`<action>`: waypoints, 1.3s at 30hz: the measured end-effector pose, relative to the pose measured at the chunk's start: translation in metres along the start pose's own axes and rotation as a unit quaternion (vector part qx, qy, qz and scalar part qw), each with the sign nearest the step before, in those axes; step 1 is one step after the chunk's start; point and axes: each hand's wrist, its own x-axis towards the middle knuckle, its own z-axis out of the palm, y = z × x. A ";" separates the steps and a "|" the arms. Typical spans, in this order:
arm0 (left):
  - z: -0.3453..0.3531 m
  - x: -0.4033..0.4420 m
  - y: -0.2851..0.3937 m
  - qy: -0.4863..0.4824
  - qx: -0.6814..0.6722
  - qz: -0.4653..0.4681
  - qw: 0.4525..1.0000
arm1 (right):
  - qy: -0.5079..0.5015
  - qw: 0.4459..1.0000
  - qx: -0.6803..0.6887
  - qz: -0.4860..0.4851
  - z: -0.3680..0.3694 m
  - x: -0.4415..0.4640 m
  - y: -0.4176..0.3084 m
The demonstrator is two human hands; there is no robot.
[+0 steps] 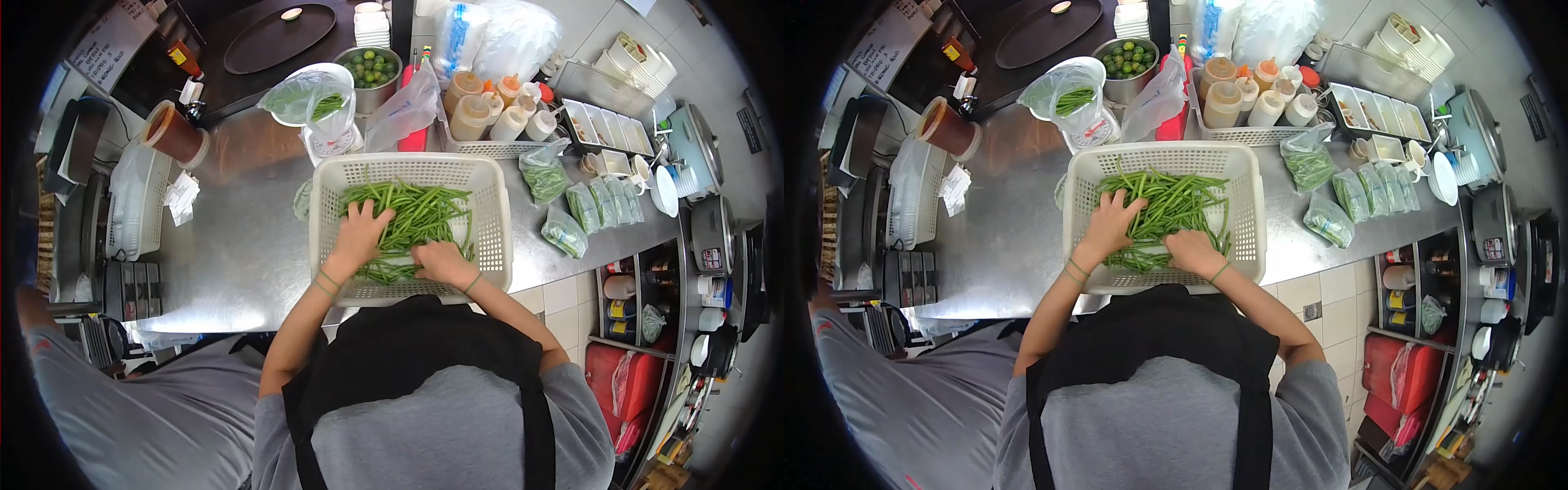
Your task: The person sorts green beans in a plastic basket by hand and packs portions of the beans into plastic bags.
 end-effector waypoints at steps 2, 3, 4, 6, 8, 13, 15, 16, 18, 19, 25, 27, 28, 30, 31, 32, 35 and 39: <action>-0.010 0.006 -0.010 -0.015 -0.068 -0.011 0.997 | 0.043 0.998 -0.045 0.031 -0.004 0.004 0.000; -0.019 0.007 -0.014 -0.009 -0.087 0.008 0.996 | 0.066 0.995 -0.067 0.046 -0.008 0.006 0.000; -0.022 0.010 -0.021 -0.024 -0.110 0.017 0.993 | 0.074 0.996 -0.043 0.036 -0.012 0.008 0.000; -0.024 0.017 -0.033 -0.055 -0.157 0.037 0.985 | 0.087 0.996 0.006 0.018 -0.029 0.005 -0.009; -0.027 0.023 -0.039 -0.043 -0.165 0.044 0.984 | 0.090 0.996 0.023 -0.005 -0.032 0.008 -0.016; -0.054 0.021 -0.036 0.006 -0.147 0.027 0.989 | 0.113 0.992 0.041 -0.037 -0.019 0.018 -0.031; -0.053 0.017 -0.040 0.034 -0.134 0.025 0.990 | 0.131 0.991 0.003 -0.040 -0.009 0.029 -0.030; -0.052 0.015 -0.042 0.048 -0.127 0.024 0.990 | 0.139 0.989 -0.016 -0.041 -0.006 0.033 -0.028; -0.060 0.005 -0.040 0.061 -0.126 -0.002 0.990 | 0.171 0.984 -0.040 -0.003 -0.019 0.040 -0.025; -0.063 0.001 -0.039 0.068 -0.126 -0.015 0.990 | 0.187 0.981 -0.052 0.015 -0.026 0.043 -0.021; -0.046 -0.014 -0.044 0.056 -0.110 -0.022 0.992 | 0.171 0.983 -0.059 0.027 -0.026 0.031 -0.004; -0.036 -0.014 -0.046 0.087 -0.096 0.008 0.992 | 0.125 0.990 -0.056 0.028 -0.025 0.024 0.002; -0.031 -0.015 -0.047 0.101 -0.089 0.023 0.991 | 0.095 0.993 -0.058 0.035 -0.025 0.020 0.006; -0.019 -0.015 -0.046 0.125 -0.047 0.042 0.990 | 0.042 0.996 -0.064 0.037 -0.027 0.011 0.015; -0.013 -0.015 -0.044 0.137 -0.025 0.051 0.989 | 0.019 0.997 -0.067 0.032 -0.028 0.007 0.021; -0.008 -0.015 -0.040 0.098 -0.016 0.022 0.995 | -0.004 0.997 -0.070 0.026 -0.031 0.003 0.026; -0.011 -0.020 -0.017 0.011 -0.039 -0.031 0.999 | -0.122 0.992 0.029 0.003 -0.059 0.000 0.031; -0.029 -0.019 -0.022 -0.034 -0.353 0.043 0.934 | 0.096 0.993 0.048 0.039 -0.064 0.010 0.028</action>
